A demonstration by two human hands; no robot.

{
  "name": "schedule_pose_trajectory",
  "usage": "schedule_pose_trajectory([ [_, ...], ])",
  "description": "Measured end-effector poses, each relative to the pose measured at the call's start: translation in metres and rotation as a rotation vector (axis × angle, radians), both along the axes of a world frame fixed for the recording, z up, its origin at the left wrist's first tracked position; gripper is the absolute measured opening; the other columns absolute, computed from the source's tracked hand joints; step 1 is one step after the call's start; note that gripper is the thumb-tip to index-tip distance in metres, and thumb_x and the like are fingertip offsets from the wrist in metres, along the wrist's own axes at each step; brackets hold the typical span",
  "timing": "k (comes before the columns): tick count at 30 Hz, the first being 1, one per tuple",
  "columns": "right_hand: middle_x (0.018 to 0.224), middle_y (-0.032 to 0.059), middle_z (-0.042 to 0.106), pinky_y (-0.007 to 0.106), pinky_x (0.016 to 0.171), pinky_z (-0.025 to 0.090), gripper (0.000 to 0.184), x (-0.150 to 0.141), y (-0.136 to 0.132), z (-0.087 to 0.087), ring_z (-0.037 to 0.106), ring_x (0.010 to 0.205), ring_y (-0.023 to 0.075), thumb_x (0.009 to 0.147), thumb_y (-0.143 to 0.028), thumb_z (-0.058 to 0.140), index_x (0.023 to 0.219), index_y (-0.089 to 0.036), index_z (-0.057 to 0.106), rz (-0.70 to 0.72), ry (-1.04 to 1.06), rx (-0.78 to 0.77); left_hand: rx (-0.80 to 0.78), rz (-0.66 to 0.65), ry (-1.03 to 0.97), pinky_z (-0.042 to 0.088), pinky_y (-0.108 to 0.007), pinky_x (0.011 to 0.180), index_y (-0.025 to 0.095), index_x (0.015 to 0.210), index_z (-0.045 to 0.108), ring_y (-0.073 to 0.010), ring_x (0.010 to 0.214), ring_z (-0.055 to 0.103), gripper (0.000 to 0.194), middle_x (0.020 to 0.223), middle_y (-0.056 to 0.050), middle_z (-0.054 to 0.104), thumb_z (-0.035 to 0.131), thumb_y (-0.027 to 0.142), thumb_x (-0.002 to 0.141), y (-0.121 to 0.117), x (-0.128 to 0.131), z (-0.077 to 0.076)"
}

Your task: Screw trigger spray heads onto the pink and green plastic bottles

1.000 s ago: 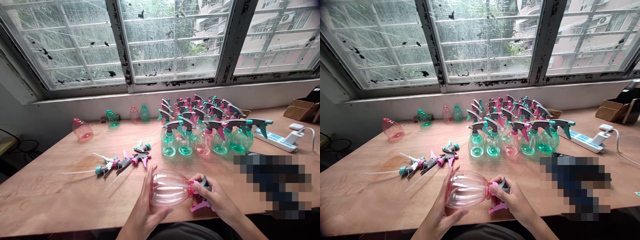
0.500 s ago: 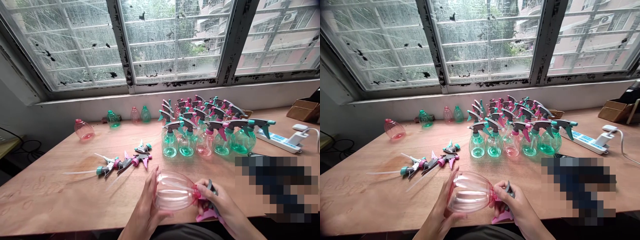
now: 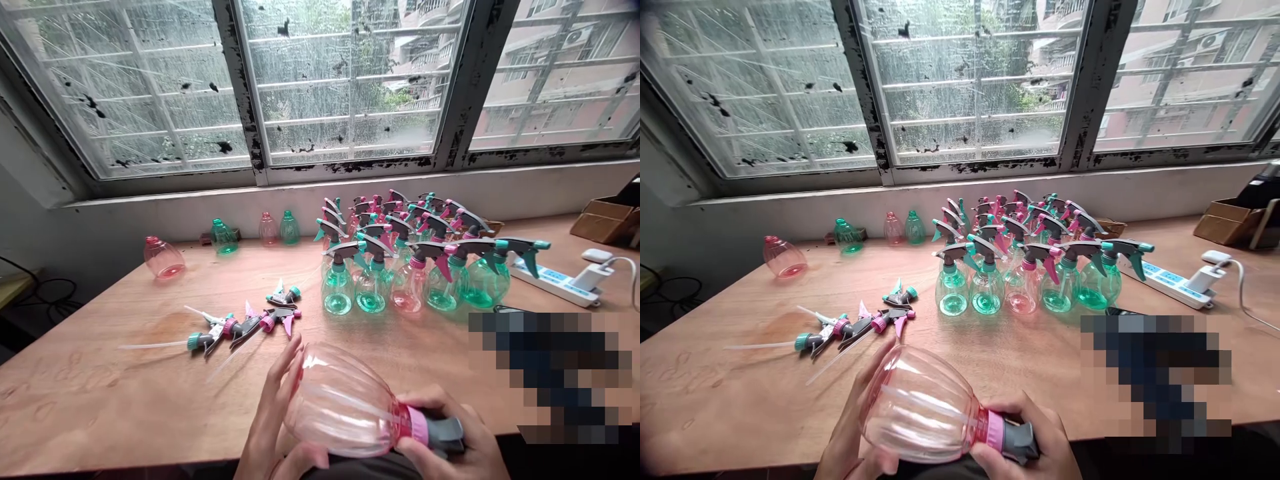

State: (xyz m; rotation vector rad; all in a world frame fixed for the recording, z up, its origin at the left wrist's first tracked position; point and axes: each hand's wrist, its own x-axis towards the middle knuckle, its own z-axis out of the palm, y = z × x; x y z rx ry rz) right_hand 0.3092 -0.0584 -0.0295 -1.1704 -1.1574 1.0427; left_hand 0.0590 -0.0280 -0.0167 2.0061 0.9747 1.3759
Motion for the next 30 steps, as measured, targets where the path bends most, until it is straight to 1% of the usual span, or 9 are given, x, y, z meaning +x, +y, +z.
schedule_pose_trajectory([
  [3,0.064,0.0031,0.075,0.034,0.053,0.063,0.046,-0.002,0.013,-0.005,0.070,0.049,0.0201,0.080,-0.063,0.082,0.084,-0.021,0.065,0.262,0.341,-0.279,0.134,0.088,0.101,0.039,-0.046,0.122,0.046,0.157,0.044,-0.0331,0.150,0.046,0.058,0.165,0.000,0.048,0.059,0.039,0.102,0.004,-0.004,-0.002],
  [6,0.060,0.0027,0.072,0.021,0.047,0.055,0.050,-0.003,0.023,-0.007,0.068,0.042,0.0127,0.089,-0.061,0.075,0.074,-0.018,0.056,0.443,0.518,-0.360,0.206,0.162,0.241,0.043,-0.040,0.118,0.048,0.155,0.044,-0.0260,0.140,0.059,0.057,0.156,0.003,0.060,0.057,0.024,0.105,0.006,-0.010,-0.001],
  [11,0.072,0.0036,0.076,0.033,0.063,0.063,0.046,-0.001,0.009,-0.001,0.072,0.058,0.0190,0.081,-0.060,0.084,0.091,-0.018,0.067,0.275,0.299,-0.228,0.126,0.085,0.014,0.043,-0.053,0.119,0.034,0.144,0.058,-0.0384,0.143,0.055,0.070,0.156,-0.008,0.059,0.074,0.066,0.083,0.002,-0.007,-0.001],
  [15,0.079,0.0056,0.079,0.028,0.067,0.058,0.043,-0.002,0.000,0.005,0.071,0.069,0.0206,0.078,-0.057,0.086,0.095,-0.019,0.075,0.140,0.028,-0.039,0.010,0.030,-0.210,0.045,-0.052,0.119,0.035,0.129,0.063,-0.0329,0.145,0.054,0.035,0.156,-0.005,0.059,0.058,0.054,0.101,0.000,0.001,-0.004],
  [20,0.053,0.0000,0.067,0.025,0.056,0.058,0.054,-0.004,0.011,0.007,0.067,0.049,0.0151,0.090,-0.069,0.069,0.072,-0.018,0.061,0.362,0.457,-0.453,0.056,-0.067,-0.150,0.044,-0.047,0.121,0.037,0.136,0.063,-0.0306,0.149,0.049,0.035,0.162,-0.003,0.052,0.065,0.038,0.101,-0.001,-0.003,-0.004],
  [22,0.050,-0.0010,0.064,0.022,0.052,0.055,0.055,-0.003,0.011,0.006,0.064,0.045,0.0131,0.088,-0.068,0.072,0.070,-0.018,0.059,0.392,0.514,-0.483,0.047,-0.105,-0.143,0.044,-0.050,0.120,0.038,0.136,0.062,-0.0320,0.152,0.046,0.033,0.164,-0.003,0.050,0.062,0.034,0.103,-0.005,-0.006,-0.004],
  [25,0.058,0.0015,0.072,0.027,0.054,0.059,0.049,0.003,0.007,0.001,0.069,0.051,0.0178,0.086,-0.065,0.077,0.084,-0.017,0.068,0.314,0.390,-0.264,-0.091,-0.118,-0.187,0.037,-0.056,0.124,0.039,0.138,0.060,-0.0378,0.155,0.040,0.044,0.168,-0.006,0.044,0.069,0.046,0.096,-0.009,-0.007,-0.004],
  [28,0.085,0.0043,0.082,0.030,0.068,0.062,0.031,0.012,0.004,-0.007,0.078,0.073,0.0243,0.083,-0.037,0.089,0.108,-0.025,0.075,0.186,-0.069,0.254,-0.265,-0.126,-0.294,0.038,-0.057,0.121,0.046,0.154,0.042,-0.0408,0.148,0.048,0.081,0.167,-0.007,0.045,0.073,0.069,0.082,-0.008,-0.005,-0.006],
  [30,0.094,0.0055,0.084,0.037,0.081,0.063,0.050,0.015,0.007,-0.012,0.079,0.082,0.0277,0.082,-0.024,0.090,0.128,-0.031,0.070,0.258,-0.324,0.635,-0.344,-0.162,-0.367,0.049,-0.055,0.111,0.048,0.160,0.032,-0.0402,0.136,0.058,0.094,0.161,-0.008,0.050,0.066,0.080,0.078,-0.004,-0.003,-0.007],
])
